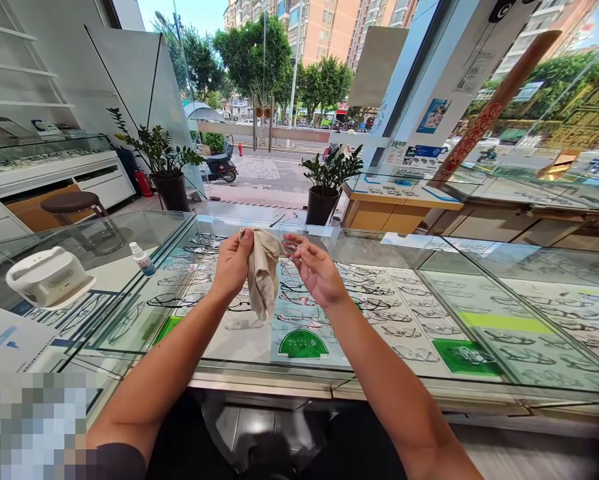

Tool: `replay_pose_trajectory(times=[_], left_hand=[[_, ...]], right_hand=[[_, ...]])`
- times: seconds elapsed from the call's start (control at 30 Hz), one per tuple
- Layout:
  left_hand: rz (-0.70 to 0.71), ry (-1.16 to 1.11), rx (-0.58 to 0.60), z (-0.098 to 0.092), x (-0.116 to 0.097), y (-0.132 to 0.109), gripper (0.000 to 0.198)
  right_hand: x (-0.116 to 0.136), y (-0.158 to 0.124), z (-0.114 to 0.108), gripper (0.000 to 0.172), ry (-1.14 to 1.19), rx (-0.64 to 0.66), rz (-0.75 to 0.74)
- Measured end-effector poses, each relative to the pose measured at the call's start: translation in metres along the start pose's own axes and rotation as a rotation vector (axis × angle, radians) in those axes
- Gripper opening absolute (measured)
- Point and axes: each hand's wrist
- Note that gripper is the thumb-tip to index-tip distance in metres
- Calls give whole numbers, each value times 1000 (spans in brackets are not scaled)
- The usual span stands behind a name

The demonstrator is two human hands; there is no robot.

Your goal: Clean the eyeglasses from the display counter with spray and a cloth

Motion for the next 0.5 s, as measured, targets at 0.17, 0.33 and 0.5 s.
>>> replay_pose_trajectory(times=[0.17,0.33,0.5], left_hand=[[-112,-71,-41,-7,-2,13,59],[-88,263,73,-20,19,23,36],[-24,828,278,-34,44,23,16]], right_hand=[[12,5,-13,37,91,-103,-35],[11,7,-18,33,87,-106,-22],[11,7,-20,32,45,-55,-5]])
Point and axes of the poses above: each hand's wrist, its own y-axis towards the middle knuckle, its own z-axis out of the palm, x = y × z, and after that the axes turned 9 degrees about z, right-handed
